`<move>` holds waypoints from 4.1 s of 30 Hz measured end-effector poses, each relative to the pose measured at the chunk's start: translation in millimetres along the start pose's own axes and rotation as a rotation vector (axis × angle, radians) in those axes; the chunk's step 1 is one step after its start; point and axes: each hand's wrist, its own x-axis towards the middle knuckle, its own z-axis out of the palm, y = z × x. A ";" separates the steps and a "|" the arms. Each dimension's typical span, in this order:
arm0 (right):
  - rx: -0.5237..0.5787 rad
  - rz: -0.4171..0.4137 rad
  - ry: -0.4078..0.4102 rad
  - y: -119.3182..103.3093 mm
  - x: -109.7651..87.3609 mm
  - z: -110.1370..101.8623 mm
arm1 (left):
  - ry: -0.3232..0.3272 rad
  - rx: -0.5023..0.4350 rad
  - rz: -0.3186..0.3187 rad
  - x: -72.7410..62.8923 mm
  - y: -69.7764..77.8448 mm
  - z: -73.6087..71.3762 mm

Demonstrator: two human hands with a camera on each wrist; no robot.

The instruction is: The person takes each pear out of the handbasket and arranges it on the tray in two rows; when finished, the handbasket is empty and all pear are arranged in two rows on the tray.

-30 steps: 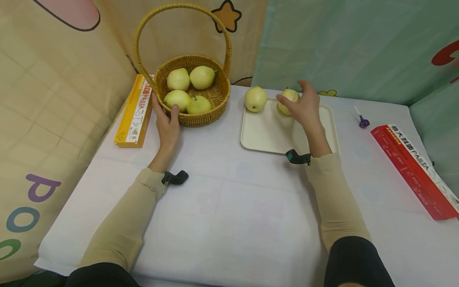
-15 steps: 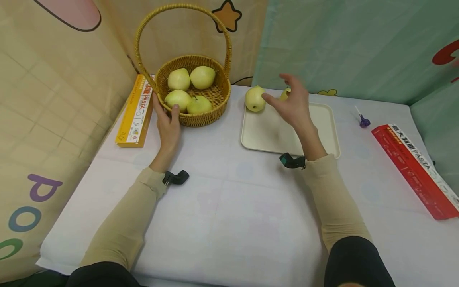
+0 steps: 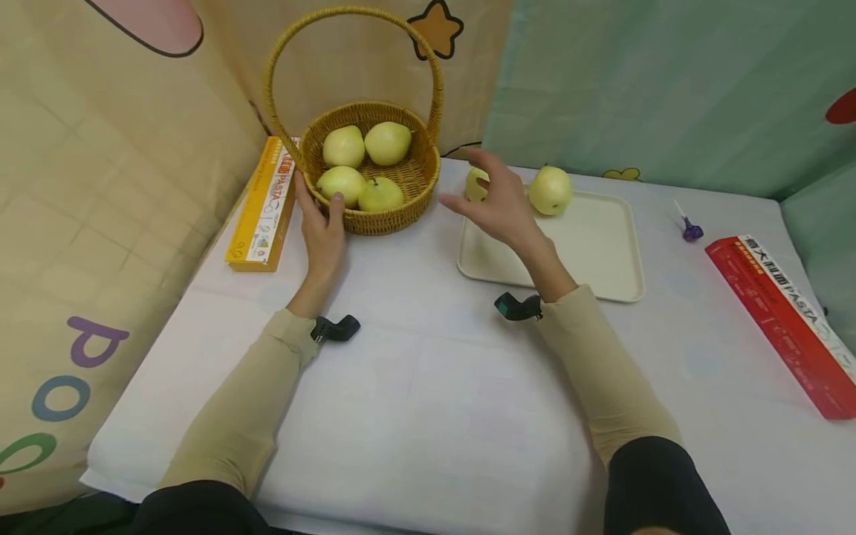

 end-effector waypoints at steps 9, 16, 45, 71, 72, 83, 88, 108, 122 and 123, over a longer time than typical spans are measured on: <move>0.067 -0.080 -0.117 -26.5 31.5 28.5 | 0.003 0.015 -0.018 0.8 -2.1 -0.1; -0.042 -0.103 -0.285 -43.5 56.7 44.6 | -0.003 0.011 -0.020 0.3 -1.6 0.3; -0.290 0.100 -0.562 -63.7 94.0 69.1 | -0.006 0.022 -0.023 0.7 -1.1 1.8; 0.012 -0.101 -0.276 -65.1 57.4 -11.4 | -0.010 0.029 -0.011 4.4 -2.9 -0.8; 0.033 -0.094 -0.260 -63.6 53.9 -15.7 | -0.012 0.032 -0.013 4.5 -3.2 -1.5; 0.103 0.054 -0.092 -29.9 11.6 -79.0 | -0.005 0.007 -0.008 2.2 -6.7 -1.8; 0.083 0.134 -0.026 -14.6 -10.2 -106.5 | -0.009 -0.011 -0.001 2.3 -7.1 -1.2; -0.178 0.472 0.037 55.6 -72.3 -147.2 | -0.009 0.006 -0.009 2.8 -7.3 -3.0; -0.242 0.682 0.086 89.6 -83.1 -149.9 | -0.010 -0.001 -0.009 3.6 -9.1 -3.3; -0.232 0.683 0.109 91.7 -82.2 -149.2 | -0.010 0.000 -0.008 3.6 -8.7 -4.0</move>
